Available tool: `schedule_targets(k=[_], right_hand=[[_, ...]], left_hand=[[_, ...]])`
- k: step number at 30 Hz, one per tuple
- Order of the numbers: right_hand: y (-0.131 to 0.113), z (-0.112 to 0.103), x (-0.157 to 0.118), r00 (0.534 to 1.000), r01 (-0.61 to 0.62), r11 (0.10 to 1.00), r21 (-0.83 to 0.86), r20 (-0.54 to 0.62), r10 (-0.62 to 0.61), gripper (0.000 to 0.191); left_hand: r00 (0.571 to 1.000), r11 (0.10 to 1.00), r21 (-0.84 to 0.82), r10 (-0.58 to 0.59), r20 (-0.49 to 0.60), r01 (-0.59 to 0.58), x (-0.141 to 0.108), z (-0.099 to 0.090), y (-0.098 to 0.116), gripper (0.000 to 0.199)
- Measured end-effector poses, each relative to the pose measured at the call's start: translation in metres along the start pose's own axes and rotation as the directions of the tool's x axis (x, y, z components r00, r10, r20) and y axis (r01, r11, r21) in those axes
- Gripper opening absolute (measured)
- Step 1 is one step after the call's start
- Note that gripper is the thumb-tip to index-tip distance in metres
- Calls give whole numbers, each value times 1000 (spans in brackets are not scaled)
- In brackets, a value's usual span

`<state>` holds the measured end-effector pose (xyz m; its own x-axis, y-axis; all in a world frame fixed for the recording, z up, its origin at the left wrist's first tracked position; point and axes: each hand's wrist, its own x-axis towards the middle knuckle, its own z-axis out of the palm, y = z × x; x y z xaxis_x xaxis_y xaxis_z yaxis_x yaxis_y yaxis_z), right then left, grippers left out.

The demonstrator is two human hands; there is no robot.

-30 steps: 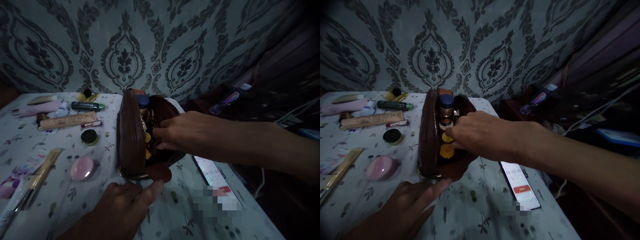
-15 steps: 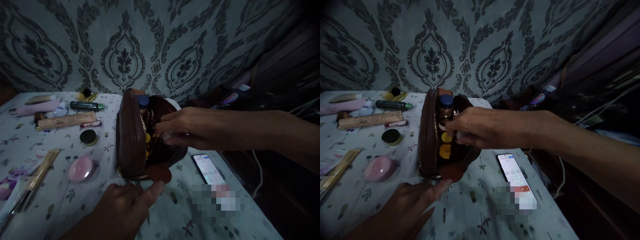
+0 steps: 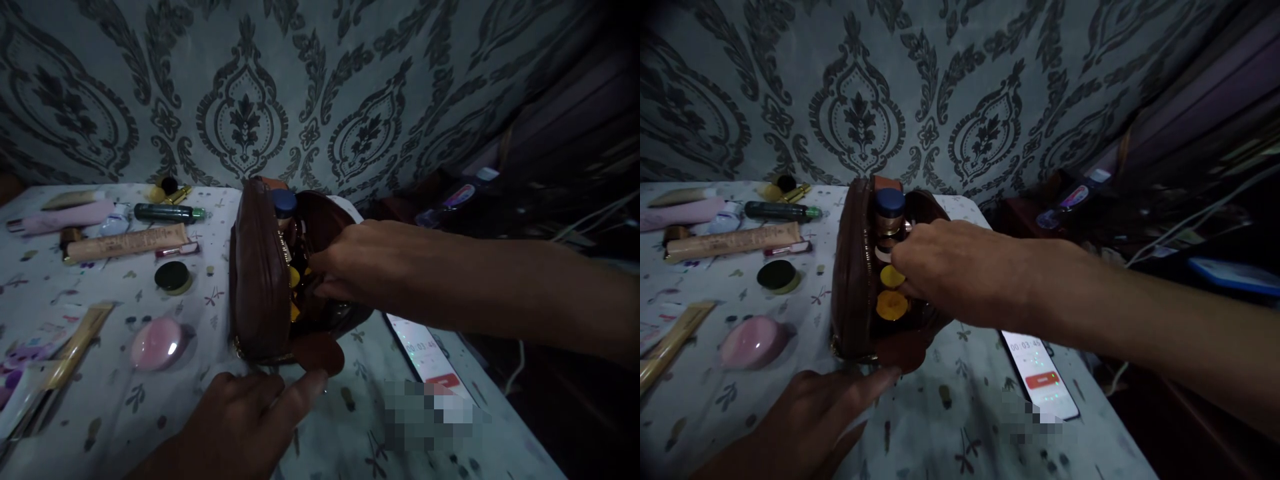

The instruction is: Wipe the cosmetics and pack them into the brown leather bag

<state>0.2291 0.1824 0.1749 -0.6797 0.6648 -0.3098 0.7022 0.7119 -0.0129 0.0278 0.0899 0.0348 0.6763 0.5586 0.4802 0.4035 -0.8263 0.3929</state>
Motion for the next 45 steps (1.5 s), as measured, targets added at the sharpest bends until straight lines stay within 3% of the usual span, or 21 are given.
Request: schedule_targets(k=[4, 10, 18, 23, 27, 30, 32, 36, 38, 42, 45], right_hand=[[-1, 3, -3, 998, -50, 998, 26, 47, 49, 12], [2, 1, -10, 1000, -7, 998, 56, 18, 6, 9], [-13, 4, 14, 975, -50, 992, -119, 211, 75, 11], [-11, 7, 9, 981, -68, 992, -107, 174, 86, 10], [-15, 1, 3, 987, -64, 996, -58, 142, 72, 5], [-20, 0, 11, 993, 0, 999, -48, 120, 6, 7], [-23, 4, 19, 984, 116, 992, -49, 139, -108, 12], [-24, 18, 29, 921, 331, 943, -40, 233, -313, 16], [-22, 26, 28, 918, 333, 942, -47, 244, -312, 14], [-20, 38, 24, 939, 326, 944, -60, 138, -315, 16], [-20, 38, 24, 939, 316, 944, -92, 173, -297, 15]], left_hand=[[1000, 1000, -14, -3, 7, 3, -1, -1, 2, 39], [1000, 1000, -13, -5, -16, 5, -2, 4, 1, 39], [999, 1000, -2, -19, 44, 19, -6, 6, 1, 38], [1000, 999, -35, 20, -21, -21, -6, 11, 1, 38], [1000, 1000, -2, 6, -3, -6, -3, 9, 2, 34], [1000, 1000, 18, 25, -6, -24, -2, 8, 1, 32], [999, 999, 14, 34, 1, -34, -3, 9, 0, 33], [999, 1000, 6, 18, 50, -19, -12, 16, -6, 46], [997, 1000, 17, 25, 69, -26, -18, 20, -9, 56], [994, 998, 20, 63, 87, -65, -21, 27, -13, 65], [997, 996, 82, 30, 69, -35, -20, 30, -11, 63]])
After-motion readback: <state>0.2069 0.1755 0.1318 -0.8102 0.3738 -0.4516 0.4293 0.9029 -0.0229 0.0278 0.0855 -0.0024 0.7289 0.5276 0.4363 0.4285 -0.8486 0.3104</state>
